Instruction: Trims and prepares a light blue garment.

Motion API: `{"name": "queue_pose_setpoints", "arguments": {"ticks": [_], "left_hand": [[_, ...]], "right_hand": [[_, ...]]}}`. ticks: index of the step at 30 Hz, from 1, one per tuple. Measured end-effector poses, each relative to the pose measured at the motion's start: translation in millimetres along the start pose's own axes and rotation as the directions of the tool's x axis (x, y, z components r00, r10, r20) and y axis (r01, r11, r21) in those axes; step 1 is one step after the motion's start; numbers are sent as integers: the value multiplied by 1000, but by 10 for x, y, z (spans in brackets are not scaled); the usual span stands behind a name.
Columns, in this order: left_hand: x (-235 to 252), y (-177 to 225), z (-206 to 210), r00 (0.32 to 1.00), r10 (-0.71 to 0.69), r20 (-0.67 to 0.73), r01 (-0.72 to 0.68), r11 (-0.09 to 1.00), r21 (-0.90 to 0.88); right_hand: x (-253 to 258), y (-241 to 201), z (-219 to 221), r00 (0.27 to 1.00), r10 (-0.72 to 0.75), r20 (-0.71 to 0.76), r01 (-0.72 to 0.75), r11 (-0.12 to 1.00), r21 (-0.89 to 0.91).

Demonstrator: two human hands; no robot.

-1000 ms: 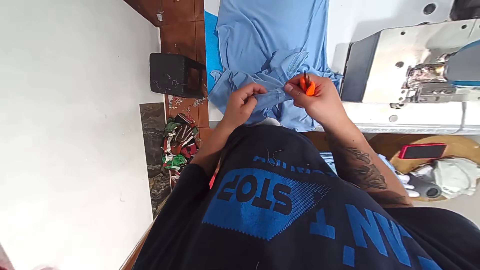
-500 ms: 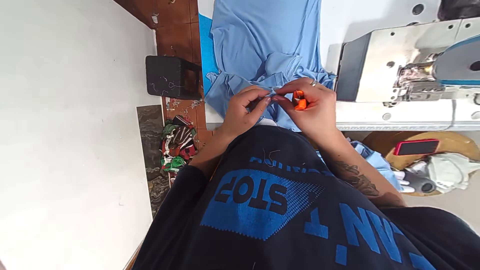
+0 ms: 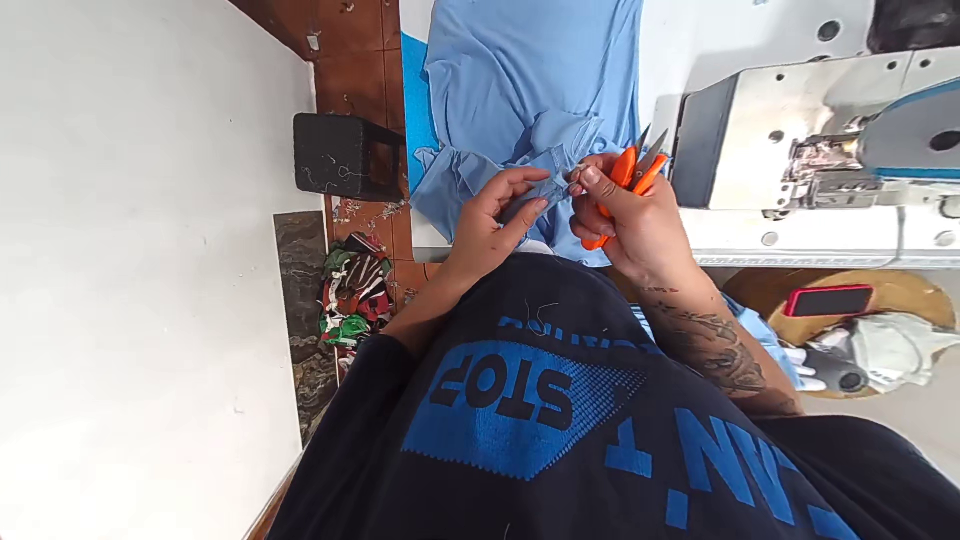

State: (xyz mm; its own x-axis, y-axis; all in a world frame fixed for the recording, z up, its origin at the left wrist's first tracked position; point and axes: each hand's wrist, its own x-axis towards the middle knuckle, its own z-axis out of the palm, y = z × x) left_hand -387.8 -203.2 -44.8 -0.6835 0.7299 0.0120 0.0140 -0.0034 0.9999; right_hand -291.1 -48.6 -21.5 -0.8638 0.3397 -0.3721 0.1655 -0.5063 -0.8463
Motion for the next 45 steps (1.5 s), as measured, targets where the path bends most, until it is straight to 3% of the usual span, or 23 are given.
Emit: {"name": "queue_pose_setpoints", "arguments": {"ticks": [4,7,11,13,16,18,24,38,45], "left_hand": [[29,14,19,997,77,4,-77,997,-2],[60,3,59,986,167,-21,-166,985,42],[81,15,102,982,154,-105,-141,982,124],[82,33,100,989,59,-136,-54,998,37],[83,91,117,972,-186,-143,150,961,-231],[70,123,146,951,-285,-120,220,896,-385],[-7,115,217,957,-267,-114,186,865,-466],[-28,100,254,956,-217,-200,125,912,-392],[-48,75,260,964,-74,-256,26,982,-188]], "right_hand": [[-30,24,-13,981,-190,-36,179,962,-206],[-85,47,-4,915,-399,60,386,822,-420],[-176,8,-19,859,-494,138,510,797,-322],[-240,3,-62,859,-496,127,499,753,-429],[-318,68,-118,887,-427,175,395,507,-767],[-338,112,-105,897,-411,161,326,369,-870],[-315,102,22,871,-463,162,253,140,-957],[-273,96,65,848,-496,186,248,62,-967],[-251,110,85,814,-545,202,255,23,-967]]}}
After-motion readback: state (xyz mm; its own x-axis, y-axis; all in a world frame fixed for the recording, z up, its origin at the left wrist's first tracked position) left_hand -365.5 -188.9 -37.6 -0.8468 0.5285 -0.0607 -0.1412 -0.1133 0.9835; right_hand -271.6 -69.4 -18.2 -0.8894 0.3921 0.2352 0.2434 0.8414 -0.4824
